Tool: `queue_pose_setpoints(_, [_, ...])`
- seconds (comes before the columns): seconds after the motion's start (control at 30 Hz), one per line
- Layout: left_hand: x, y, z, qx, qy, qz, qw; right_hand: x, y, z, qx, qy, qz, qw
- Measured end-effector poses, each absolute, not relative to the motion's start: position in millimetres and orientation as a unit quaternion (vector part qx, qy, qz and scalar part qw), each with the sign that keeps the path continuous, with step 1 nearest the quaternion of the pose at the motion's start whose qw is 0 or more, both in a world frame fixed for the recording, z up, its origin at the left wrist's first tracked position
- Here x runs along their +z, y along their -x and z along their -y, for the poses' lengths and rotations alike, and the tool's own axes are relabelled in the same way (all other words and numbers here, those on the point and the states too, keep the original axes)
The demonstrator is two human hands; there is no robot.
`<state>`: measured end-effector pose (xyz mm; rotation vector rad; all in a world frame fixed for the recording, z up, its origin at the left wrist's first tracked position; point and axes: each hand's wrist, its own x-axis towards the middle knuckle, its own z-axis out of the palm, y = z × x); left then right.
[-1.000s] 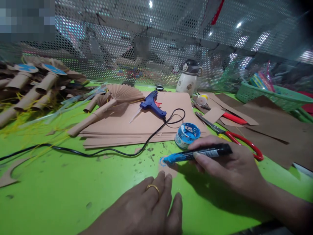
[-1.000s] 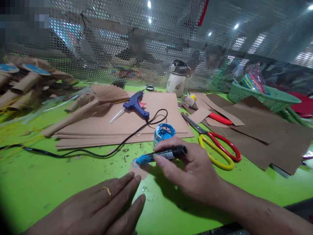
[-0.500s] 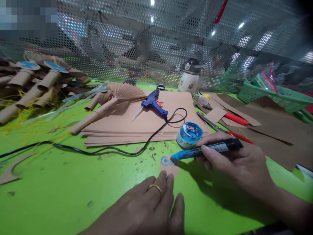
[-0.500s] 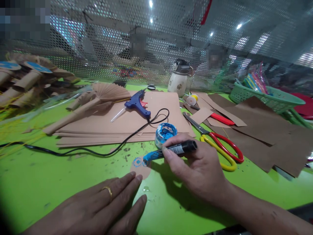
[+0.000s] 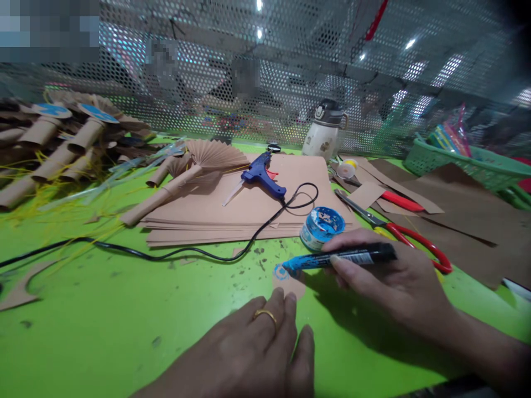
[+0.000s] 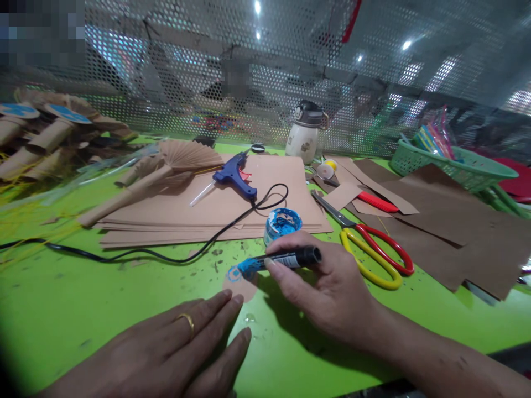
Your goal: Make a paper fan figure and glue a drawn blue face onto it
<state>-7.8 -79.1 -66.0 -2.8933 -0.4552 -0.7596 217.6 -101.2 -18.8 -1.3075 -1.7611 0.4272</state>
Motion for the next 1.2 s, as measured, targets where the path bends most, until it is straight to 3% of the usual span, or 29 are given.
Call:
queue_pose_setpoints(0.27, [-62.2,4.2,77.2,-0.235,0.958,0.145,0.079,-22.4,-222.6,102.9,0.127,0.547,0.648,0.515])
queue_pose_setpoints(1.2, [-61.3,1.8,75.1,-0.254,0.952,0.121,0.122,-21.2,-220.1,104.1,0.170,0.538,0.670,0.482])
